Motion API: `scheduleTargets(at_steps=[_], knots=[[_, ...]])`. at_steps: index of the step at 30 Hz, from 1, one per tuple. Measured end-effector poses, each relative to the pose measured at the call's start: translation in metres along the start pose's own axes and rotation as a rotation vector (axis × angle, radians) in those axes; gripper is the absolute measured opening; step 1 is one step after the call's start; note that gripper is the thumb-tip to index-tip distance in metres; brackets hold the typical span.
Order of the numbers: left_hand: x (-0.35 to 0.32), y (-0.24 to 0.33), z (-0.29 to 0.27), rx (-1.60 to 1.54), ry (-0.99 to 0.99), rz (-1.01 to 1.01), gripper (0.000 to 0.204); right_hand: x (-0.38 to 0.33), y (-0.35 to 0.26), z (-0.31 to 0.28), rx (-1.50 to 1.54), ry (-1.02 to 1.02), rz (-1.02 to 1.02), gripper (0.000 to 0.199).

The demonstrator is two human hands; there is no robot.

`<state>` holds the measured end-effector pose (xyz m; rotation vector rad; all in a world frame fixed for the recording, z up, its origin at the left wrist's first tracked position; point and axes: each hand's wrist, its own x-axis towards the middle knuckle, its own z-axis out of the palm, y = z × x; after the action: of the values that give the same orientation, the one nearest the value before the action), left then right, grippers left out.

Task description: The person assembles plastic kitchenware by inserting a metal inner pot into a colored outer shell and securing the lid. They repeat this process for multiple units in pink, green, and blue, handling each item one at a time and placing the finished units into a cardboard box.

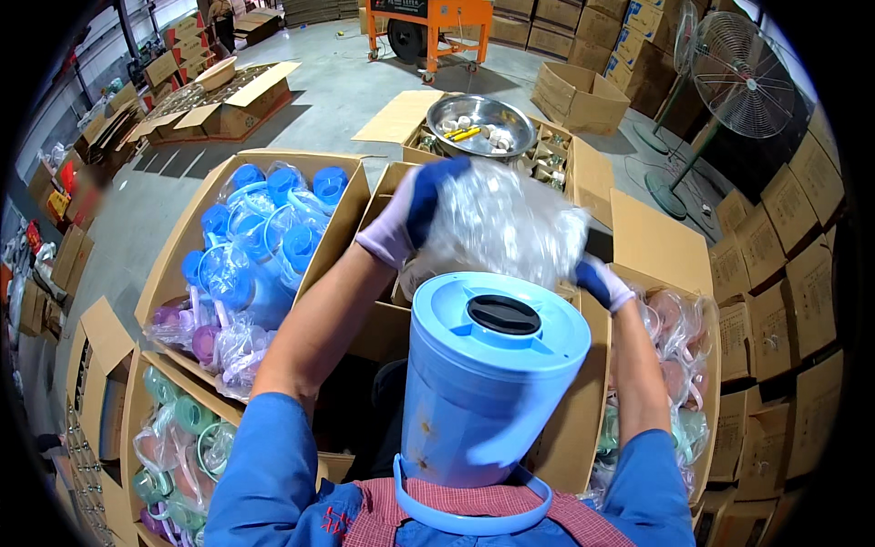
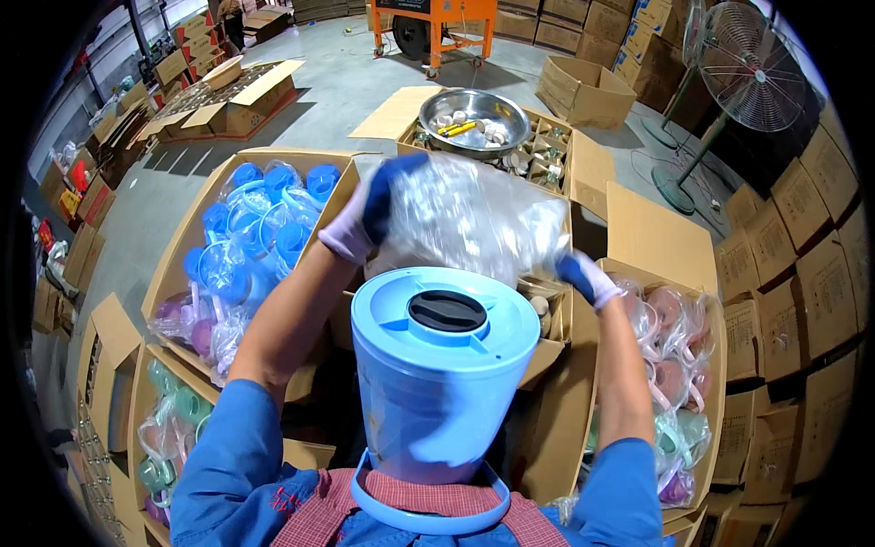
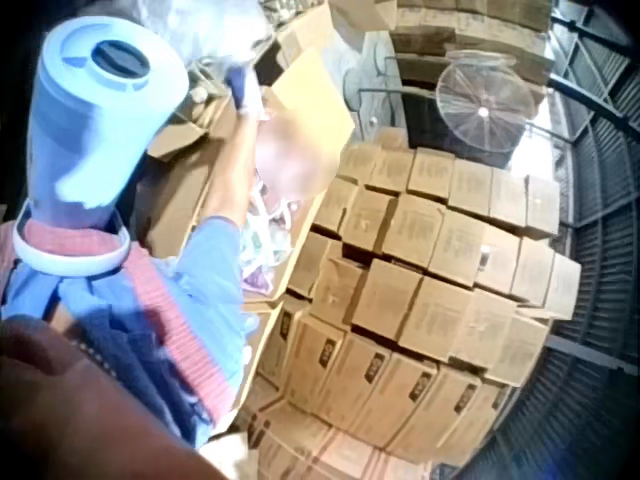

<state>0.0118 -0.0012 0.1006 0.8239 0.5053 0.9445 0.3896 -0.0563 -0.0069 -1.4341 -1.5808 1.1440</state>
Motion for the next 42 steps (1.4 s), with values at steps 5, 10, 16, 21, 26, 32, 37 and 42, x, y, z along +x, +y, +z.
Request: scheduleTargets(at_steps=[5,10,16,21,26,32,37,42], knots=[[0.022,-0.003,-0.010,-0.012,0.145,0.190,0.022,0.011,-0.077,-0.003,0.175,0.434,-0.414,0.032],[-0.034,0.007,0.071,-0.173,0.281,0.274,0.032,0.029,-0.091,0.099,-0.429,0.268,-0.640,0.029],[-0.191,0.011,0.034,0.744,0.036,0.117,0.016,-0.075,-0.039,0.087,-0.631,0.413,-0.471,0.028],[-0.281,-0.045,0.008,1.509,-0.299,0.236,0.023,-0.177,-0.041,0.127,-0.726,0.269,-0.303,0.029],[-0.361,-0.159,-0.038,1.880,-0.263,0.459,0.019,-0.280,-0.101,0.173,-0.640,-0.125,-0.391,0.031],[-0.343,-0.194,0.022,1.897,-0.051,0.382,0.015,-0.350,-0.104,0.226,-0.406,-0.393,-0.366,0.022],[-0.285,-0.155,-0.008,1.341,0.379,0.786,0.012,-0.329,-0.146,0.213,0.092,0.172,0.040,0.049],[-0.320,-0.119,0.149,1.257,-0.025,0.585,0.028,-0.299,-0.136,0.166,-0.046,0.079,-0.394,0.048]])
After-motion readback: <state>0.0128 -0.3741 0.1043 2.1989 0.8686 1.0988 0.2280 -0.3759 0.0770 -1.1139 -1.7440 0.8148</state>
